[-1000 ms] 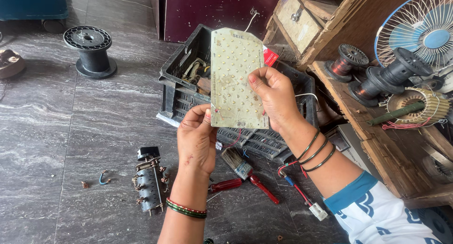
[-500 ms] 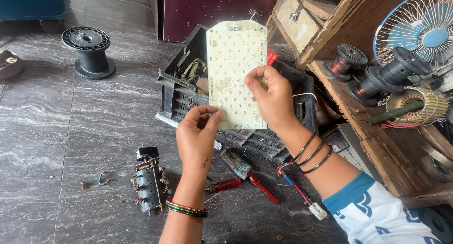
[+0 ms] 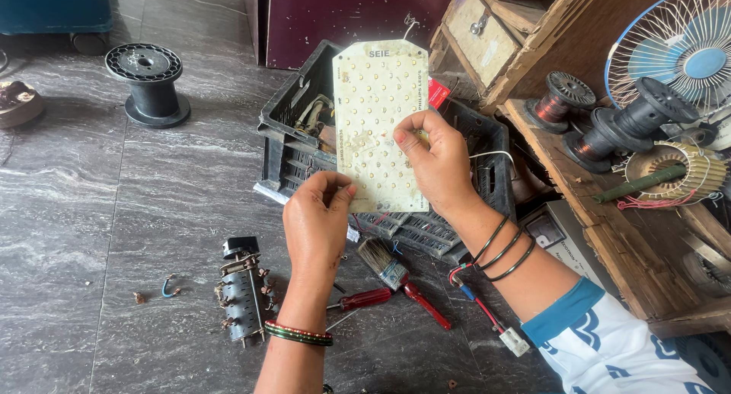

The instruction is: The person uses a screwdriver to adjust a component inside a small black housing, then brushes dust off the housing and a circuit board. They connect wires to the circuit board and inspect it.

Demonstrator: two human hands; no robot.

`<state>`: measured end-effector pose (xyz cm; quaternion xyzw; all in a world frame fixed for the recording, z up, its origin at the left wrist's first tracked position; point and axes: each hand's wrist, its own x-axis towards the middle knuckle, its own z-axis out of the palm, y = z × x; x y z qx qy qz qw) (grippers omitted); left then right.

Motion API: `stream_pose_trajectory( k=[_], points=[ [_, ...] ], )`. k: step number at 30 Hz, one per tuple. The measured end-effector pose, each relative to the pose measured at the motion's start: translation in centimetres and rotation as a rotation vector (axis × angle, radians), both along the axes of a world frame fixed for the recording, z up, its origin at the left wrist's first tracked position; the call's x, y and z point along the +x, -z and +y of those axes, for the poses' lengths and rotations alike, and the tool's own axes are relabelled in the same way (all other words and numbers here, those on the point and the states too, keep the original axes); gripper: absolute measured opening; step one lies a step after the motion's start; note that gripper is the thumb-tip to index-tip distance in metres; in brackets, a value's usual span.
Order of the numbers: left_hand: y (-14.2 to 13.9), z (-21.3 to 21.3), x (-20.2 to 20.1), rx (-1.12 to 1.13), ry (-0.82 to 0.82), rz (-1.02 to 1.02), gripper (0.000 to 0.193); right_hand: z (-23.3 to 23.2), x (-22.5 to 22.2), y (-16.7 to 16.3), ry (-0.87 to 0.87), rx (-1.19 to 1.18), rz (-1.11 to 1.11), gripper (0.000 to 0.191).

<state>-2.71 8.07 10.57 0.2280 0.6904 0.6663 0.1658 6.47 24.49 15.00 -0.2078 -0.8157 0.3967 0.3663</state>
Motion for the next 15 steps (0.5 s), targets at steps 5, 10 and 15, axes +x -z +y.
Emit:
stream_pose_trajectory(
  k=[5, 10, 15],
  points=[
    [0.2, -0.2, -0.9, 0.171, -0.126, 0.156, 0.009, 0.4, 0.0, 0.9, 0.015, 0.274, -0.209, 0.012],
    [0.0, -0.4, -1.7, 0.421, -0.016, -0.071, 0.006, 0.2, 0.1, 1.6, 0.12, 0.236, -0.508, 0.014],
    [-0.8, -0.2, -1.4, 0.615, 0.055, -0.166, 0.004, -0.5, 0.0, 0.5, 0.062, 0.258, -0.274, 0.007]
  ],
)
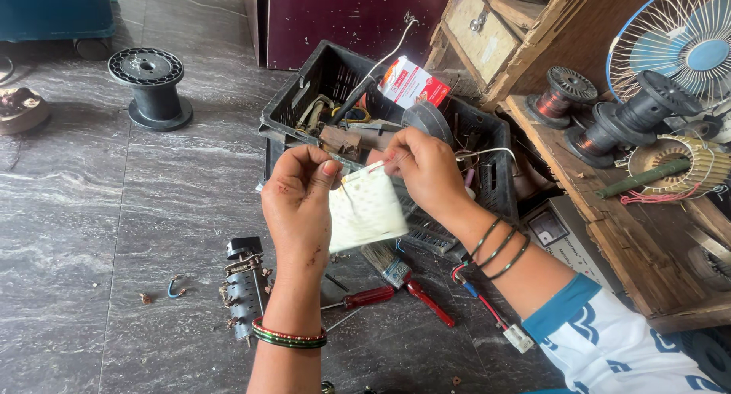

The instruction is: The person uses a screwdriver to adjust a component inside a small black housing, then brushes dust off the housing and a circuit board. They connect wires to the circuit board and inspect it.

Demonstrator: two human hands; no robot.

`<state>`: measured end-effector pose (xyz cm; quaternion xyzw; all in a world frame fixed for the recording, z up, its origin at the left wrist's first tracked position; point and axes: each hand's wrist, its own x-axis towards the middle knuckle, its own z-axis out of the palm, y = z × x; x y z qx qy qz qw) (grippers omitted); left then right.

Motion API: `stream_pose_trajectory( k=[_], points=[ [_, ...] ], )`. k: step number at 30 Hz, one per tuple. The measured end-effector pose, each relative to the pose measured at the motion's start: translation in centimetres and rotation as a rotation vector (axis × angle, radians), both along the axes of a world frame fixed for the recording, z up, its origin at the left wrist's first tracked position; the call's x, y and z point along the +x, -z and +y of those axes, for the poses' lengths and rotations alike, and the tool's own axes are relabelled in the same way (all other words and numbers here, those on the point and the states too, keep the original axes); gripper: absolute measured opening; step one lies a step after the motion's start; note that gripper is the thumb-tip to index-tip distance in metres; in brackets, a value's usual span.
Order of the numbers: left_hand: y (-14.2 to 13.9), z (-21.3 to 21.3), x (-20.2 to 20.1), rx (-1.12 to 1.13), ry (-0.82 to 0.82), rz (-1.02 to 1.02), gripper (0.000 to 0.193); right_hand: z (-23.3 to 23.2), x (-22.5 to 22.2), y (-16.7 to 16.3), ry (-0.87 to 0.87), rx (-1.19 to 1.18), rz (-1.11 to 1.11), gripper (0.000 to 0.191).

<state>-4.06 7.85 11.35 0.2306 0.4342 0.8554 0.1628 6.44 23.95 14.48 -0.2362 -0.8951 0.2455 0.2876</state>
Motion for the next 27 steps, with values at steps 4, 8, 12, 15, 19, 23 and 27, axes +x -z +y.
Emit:
stream_pose_trajectory(
  k=[4, 8, 12, 15, 19, 23, 27],
  points=[
    [-0.8, 0.1, 0.0, -0.034, -0.026, 0.062, 0.003, -1.1, -0.3, -1.4, -0.202, -0.388, 0.175, 0.007],
    [-1.3, 0.0, -0.3, -0.078, -0.035, 0.039, 0.004, -1.4, -0.3, -3.5, -0.268, -0.518, 0.304, 0.005],
    [-1.3, -0.1, -0.1, -0.103, -0.016, 0.038, 0.003, -1.6, 0.1, -5.4, -0.369, -0.512, 0.207, 0.007],
    [-1.2, -0.1, 0.4, -0.16, 0.034, 0.061, 0.002, -2.2, 0.1, -6.0, -0.393, -0.556, 0.095, 0.006],
    [-1.3, 0.0, 0.9, -0.191, -0.043, 0.192, 0.004, -2.9, 0.1, -6.1, -0.444, -0.617, 0.073, 0.007],
    [-1.6, -0.4, 0.5, -0.192, -0.024, 0.161, 0.004, -2.8, 0.1, -5.4, -0.35, -0.494, 0.066, 0.005],
    [-1.8, -0.9, 0.3, -0.142, 0.021, 0.166, 0.005, -2.9, -0.2, -4.9, -0.37, -0.482, 0.04, 0.004]
  ],
)
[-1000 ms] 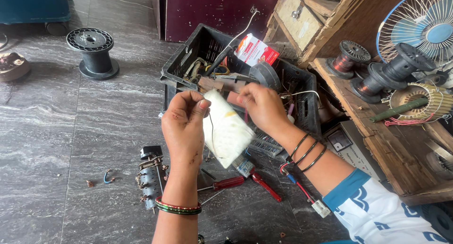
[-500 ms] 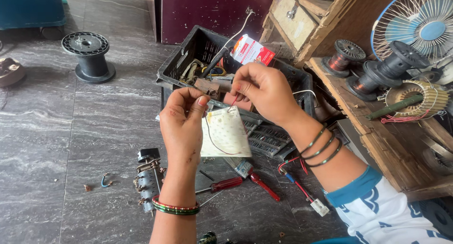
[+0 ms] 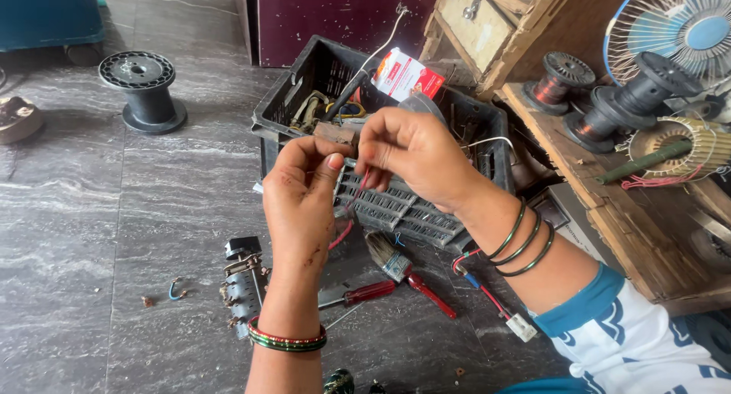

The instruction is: The person uses a screwdriver to adjust a component inside a small black housing, then brushes dust off the housing and a circuit board. They connect wires to the circuit board and inspect it.

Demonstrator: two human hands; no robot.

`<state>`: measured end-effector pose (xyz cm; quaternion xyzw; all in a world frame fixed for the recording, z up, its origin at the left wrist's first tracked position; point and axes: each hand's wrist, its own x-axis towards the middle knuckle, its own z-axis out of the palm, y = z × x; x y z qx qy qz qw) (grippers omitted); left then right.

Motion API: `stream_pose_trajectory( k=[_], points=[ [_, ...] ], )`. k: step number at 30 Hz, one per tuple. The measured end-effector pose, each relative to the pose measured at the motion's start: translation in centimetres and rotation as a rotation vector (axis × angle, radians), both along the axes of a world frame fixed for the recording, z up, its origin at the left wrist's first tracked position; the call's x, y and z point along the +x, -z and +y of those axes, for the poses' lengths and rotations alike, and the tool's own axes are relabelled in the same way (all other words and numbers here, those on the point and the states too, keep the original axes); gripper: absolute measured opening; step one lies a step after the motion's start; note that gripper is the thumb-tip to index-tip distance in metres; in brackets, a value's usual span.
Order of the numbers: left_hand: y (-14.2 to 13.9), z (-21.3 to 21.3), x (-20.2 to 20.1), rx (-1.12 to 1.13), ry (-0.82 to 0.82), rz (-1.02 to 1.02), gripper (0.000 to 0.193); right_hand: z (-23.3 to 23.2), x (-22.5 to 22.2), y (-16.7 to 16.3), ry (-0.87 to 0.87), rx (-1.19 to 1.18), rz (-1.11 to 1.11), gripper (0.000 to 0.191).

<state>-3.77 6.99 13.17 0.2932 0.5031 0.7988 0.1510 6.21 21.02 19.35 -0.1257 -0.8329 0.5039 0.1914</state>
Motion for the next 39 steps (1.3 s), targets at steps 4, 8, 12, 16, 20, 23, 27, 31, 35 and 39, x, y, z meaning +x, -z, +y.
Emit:
stream_pose_trajectory(
  k=[4, 8, 12, 16, 20, 23, 27, 31, 35, 39],
  points=[
    [-0.3, 0.0, 0.1, -0.005, 0.019, 0.039, 0.005, -0.4, -0.1, -0.9, 0.039, 0.023, -0.04, 0.006],
    [-0.3, -0.1, -0.2, -0.036, -0.02, 0.04, 0.003, -0.4, 0.2, -1.4, -0.174, -0.178, 0.0, 0.005],
    [-0.3, -0.4, -0.6, -0.094, -0.013, -0.018, 0.002, 0.1, 0.1, 0.3, -0.176, -0.015, -0.104, 0.003],
    [-0.4, -0.4, -1.1, 0.047, 0.031, -0.003, 0.003, 0.7, -0.3, 1.5, -0.009, 0.181, -0.045, 0.002],
    [-0.4, -0.2, -1.1, 0.013, 0.1, 0.018, 0.005, 0.0, -0.5, 1.4, -0.018, 0.066, 0.087, 0.004],
    [-0.4, -0.1, -0.7, 0.112, 0.215, -0.08, 0.005, -1.0, -0.5, 1.0, -0.004, 0.312, 0.172, 0.006],
    [-0.3, 0.1, -0.4, 0.202, 0.325, -0.185, 0.005, -1.3, -0.5, 0.7, 0.012, 0.27, 0.196, 0.005],
    [0.1, 0.3, -0.3, 0.093, 0.257, -0.105, 0.003, -0.8, -0.5, 1.1, -0.004, 0.192, 0.162, 0.004],
    [0.6, 0.5, -0.2, 0.124, 0.207, -0.111, 0.004, -0.4, -0.7, 2.0, -0.067, -0.038, 0.111, 0.008],
    [0.9, 0.4, -0.6, 0.149, 0.238, -0.22, 0.004, -0.1, -0.7, 2.5, -0.148, -0.192, 0.043, 0.021]
  ],
)
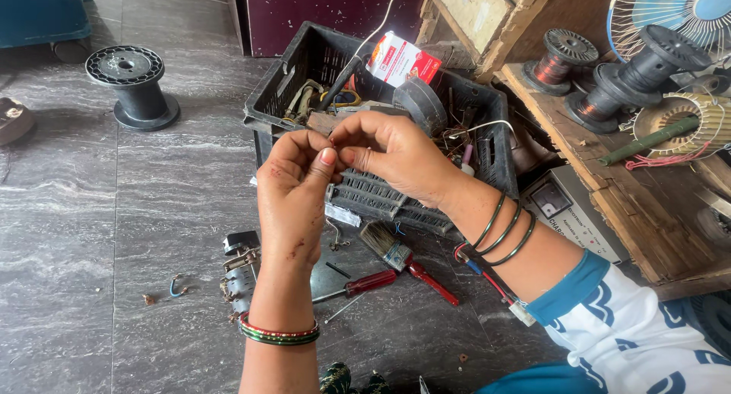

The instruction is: The person uses a screwdriver to adjust a component inside a small black housing, then brushes dust off the housing and a circuit board. They connect wires to the circuit board and inspect it.

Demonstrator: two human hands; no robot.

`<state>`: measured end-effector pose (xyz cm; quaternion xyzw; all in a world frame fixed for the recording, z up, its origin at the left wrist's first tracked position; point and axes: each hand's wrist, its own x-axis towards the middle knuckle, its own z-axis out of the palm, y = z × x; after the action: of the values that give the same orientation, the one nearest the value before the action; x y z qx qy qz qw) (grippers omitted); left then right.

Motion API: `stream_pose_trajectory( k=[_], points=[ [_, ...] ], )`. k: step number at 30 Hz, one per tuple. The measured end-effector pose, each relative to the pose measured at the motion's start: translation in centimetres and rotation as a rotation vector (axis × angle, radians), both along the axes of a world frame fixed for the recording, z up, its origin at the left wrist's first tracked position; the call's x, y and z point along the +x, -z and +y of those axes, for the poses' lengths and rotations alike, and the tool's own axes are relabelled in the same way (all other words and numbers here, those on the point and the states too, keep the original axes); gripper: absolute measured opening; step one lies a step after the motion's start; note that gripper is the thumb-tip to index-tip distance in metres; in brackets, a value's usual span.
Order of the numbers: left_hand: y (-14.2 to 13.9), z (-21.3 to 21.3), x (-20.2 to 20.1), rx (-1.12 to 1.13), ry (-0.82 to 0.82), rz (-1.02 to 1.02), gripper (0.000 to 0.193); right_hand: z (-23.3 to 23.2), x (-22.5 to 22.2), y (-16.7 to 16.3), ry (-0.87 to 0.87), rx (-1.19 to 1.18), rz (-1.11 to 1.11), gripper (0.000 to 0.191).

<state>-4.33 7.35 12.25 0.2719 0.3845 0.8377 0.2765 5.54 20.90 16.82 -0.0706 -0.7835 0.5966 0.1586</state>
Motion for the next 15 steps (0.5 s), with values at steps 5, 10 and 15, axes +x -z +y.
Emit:
stream_pose_trajectory(
  k=[5, 10, 15],
  points=[
    [-0.1, -0.8, -0.7, 0.018, 0.0, -0.006, 0.005, -0.3, 0.0, 0.6, -0.069, -0.107, -0.032, 0.03],
    [-0.1, -1.5, -1.3, 0.057, -0.007, -0.043, 0.005, -1.7, -0.5, 2.1, -0.06, -0.105, 0.0, 0.032],
    [0.1, -1.4, -1.1, 0.113, 0.019, -0.078, 0.005, -2.7, -1.1, 2.7, -0.017, -0.126, 0.066, 0.035]
  ],
)
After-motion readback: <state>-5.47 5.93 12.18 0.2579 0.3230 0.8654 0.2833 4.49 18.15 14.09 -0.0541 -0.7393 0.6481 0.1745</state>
